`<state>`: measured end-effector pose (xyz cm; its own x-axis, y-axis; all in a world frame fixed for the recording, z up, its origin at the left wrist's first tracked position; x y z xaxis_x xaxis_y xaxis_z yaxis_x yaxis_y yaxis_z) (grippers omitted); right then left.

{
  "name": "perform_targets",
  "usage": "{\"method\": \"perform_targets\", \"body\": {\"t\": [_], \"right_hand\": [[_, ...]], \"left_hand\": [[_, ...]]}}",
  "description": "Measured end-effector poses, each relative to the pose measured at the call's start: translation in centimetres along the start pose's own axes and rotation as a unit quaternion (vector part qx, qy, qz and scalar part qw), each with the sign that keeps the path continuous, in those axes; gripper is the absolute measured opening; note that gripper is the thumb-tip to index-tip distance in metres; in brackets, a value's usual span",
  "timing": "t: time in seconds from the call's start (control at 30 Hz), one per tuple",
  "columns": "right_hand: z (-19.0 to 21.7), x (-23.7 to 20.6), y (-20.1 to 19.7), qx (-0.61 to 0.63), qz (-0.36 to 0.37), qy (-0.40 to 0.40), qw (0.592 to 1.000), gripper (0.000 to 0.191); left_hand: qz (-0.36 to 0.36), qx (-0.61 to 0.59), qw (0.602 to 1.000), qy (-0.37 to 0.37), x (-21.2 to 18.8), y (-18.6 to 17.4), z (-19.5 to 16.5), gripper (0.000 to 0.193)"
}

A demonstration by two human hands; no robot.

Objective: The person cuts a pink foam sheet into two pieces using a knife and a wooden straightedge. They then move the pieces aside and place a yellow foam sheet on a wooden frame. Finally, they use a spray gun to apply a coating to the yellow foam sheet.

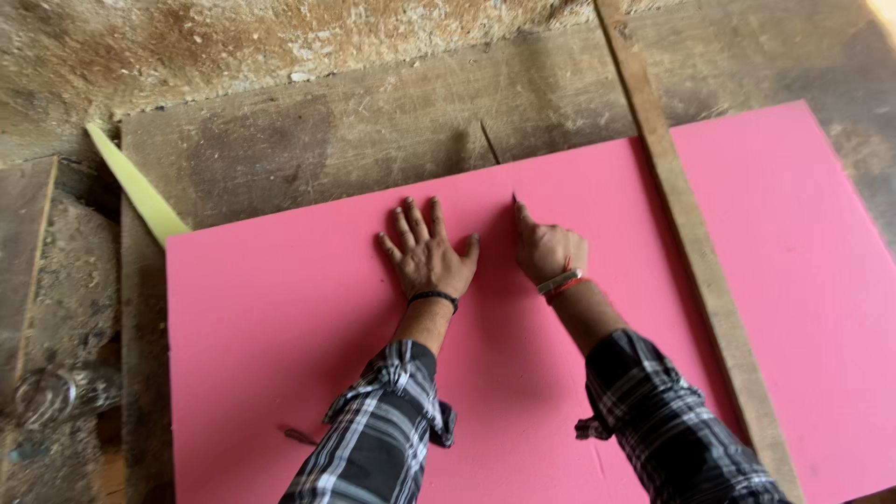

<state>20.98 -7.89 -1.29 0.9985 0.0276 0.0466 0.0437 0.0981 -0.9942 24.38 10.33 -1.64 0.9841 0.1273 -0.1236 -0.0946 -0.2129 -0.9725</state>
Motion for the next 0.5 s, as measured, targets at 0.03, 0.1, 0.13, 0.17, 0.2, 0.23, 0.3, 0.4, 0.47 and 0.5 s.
{"method": "perform_targets", "body": {"t": [0.03,0.1,0.13,0.17,0.2,0.23,0.3,0.4,0.47,0.5], "right_hand": [[-0.1,-0.2,0.2,-0.001,-0.014,-0.004,1.000,0.044],[-0.3,-0.8,0.6,-0.005,-0.009,-0.006,1.000,0.045],[-0.3,-1.7,0.9,-0.002,0.010,-0.003,1.000,0.048],[-0.1,-2.7,1.1,0.000,0.031,0.000,1.000,0.051],[0.0,-3.7,1.1,0.004,0.042,0.007,0.999,0.053],[0.1,-4.4,0.9,0.007,0.052,0.013,0.999,0.055],[0.5,-5.4,0.5,0.012,0.072,0.017,0.997,0.056],[0.9,-7.3,0.1,0.015,0.096,0.020,0.995,0.053],[1.0,-10.0,0.1,0.005,0.085,0.016,0.996,0.052],[0.8,-11.3,0.0,0.002,0.075,0.008,0.997,0.052]], "left_hand": [[0.006,0.002,1.000,-0.001,0.0,0.0,0.1,0.097],[0.019,-0.003,1.000,0.000,0.0,0.0,0.4,0.100],[0.053,0.012,0.998,0.027,-0.4,0.3,0.5,0.106],[0.087,0.026,0.994,0.053,-0.7,0.4,0.9,0.112],[0.122,0.040,0.989,0.079,-1.5,0.6,1.3,0.118],[0.114,0.044,0.985,0.120,-3.4,0.7,1.5,0.119],[0.080,0.052,0.977,0.192,-7.3,0.2,2.4,0.120],[0.131,0.067,0.972,0.182,-15.3,1.0,3.8,0.126],[0.139,0.074,0.969,0.191,-20.7,1.6,4.4,0.125],[0.141,0.078,0.968,0.194,-23.1,1.9,4.6,0.125]]}}
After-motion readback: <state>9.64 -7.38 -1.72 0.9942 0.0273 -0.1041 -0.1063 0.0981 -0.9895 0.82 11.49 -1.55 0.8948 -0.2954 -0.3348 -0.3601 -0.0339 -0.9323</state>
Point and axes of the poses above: each hand's wrist, its own x-axis towards the middle knuckle, its own y-axis out of the palm, z = x × y, the point moved 5 cm from there along x, towards the middle knuckle, and after that the axes turned 11 degrees about -y, right-handed, at the moved point
